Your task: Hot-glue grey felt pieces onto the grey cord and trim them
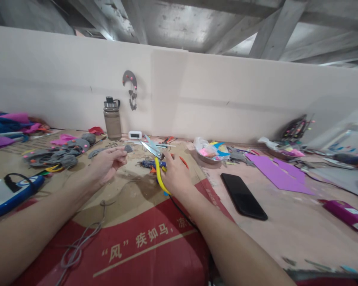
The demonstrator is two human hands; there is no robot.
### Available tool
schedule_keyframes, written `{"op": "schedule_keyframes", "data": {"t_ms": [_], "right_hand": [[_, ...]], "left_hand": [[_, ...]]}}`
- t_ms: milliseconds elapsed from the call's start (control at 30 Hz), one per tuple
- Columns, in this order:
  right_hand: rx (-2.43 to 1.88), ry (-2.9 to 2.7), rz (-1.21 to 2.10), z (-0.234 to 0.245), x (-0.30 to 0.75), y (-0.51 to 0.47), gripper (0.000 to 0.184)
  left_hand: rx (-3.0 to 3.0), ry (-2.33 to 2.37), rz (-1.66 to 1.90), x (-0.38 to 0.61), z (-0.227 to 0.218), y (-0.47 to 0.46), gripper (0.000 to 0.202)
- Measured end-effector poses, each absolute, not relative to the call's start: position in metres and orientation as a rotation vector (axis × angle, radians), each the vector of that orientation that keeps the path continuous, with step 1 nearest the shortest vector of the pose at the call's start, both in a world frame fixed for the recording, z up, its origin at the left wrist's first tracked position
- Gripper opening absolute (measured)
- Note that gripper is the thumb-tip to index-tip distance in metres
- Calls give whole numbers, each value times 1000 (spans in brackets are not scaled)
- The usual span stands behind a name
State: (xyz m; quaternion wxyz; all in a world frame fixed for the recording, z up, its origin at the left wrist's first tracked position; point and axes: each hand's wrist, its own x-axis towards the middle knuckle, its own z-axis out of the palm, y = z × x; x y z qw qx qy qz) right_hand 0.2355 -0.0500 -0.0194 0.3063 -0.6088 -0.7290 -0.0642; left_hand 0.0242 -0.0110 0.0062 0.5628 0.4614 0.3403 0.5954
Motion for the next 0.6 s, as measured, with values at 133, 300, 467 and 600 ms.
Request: {"op": "schedule_keyframes", "data": {"t_ms": [133,300,467,600], "right_hand": [[-1484,-2043,-194,-17,231,-54,44],[-1491,-2141,-362,-11,228,-60,39],[-1572,-2203,-436,-8,230,-62,37],[-1635,-2234,-461,-7,229,-64,40]], "left_hand": [[1055,829,1383,26,6,-12,13],[1039,784,1390,27,7,-13,12],[1009,760,1440,26,9,-13,11],[1004,757,1465,26,8,-12,10]]}}
